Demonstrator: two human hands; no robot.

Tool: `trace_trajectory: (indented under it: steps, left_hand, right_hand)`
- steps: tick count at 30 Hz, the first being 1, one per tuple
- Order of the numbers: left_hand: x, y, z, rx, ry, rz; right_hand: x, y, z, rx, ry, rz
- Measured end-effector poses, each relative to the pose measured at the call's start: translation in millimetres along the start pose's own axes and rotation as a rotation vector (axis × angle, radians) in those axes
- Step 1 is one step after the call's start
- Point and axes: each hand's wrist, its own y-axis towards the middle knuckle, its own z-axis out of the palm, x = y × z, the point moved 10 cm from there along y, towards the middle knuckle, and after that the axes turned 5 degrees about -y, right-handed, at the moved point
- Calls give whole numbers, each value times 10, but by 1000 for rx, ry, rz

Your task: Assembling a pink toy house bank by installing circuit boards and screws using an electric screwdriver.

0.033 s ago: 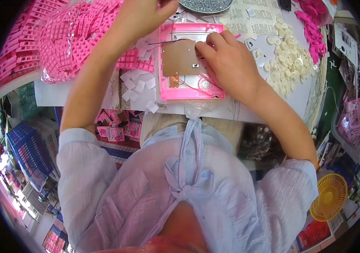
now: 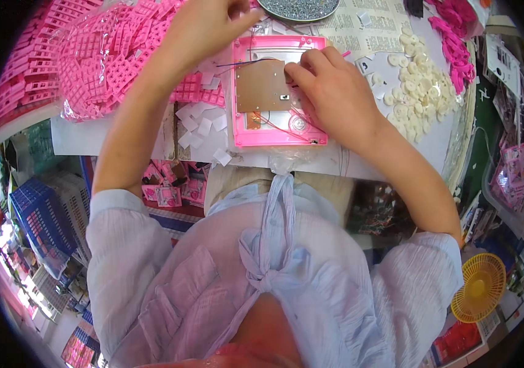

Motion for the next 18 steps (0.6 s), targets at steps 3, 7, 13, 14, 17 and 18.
trace_trajectory:
  steps: [3, 7, 13, 14, 17, 18]
  left_hand:
    - [-7, -223, -13, -97, 17, 38]
    - [-259, -466, -82, -369, -3, 261]
    - [-389, -624, -117, -377, -55, 235]
    - [-310, -609, -88, -345, -191, 186]
    - [-166, -581, 38, -274, -496, 89]
    - [-169, -584, 51, -272, -524, 88]
  right_hand:
    - [-71, 5, -80, -74, 61, -27]
    - [-350, 185, -267, -316, 319, 200]
    - [-336, 349, -147, -388, 499, 171]
    - [-342, 338, -136, -394, 506, 179]
    - [-354, 269, -101, -403, 533, 188]
    - [-356, 239, -103, -405, 544, 189]
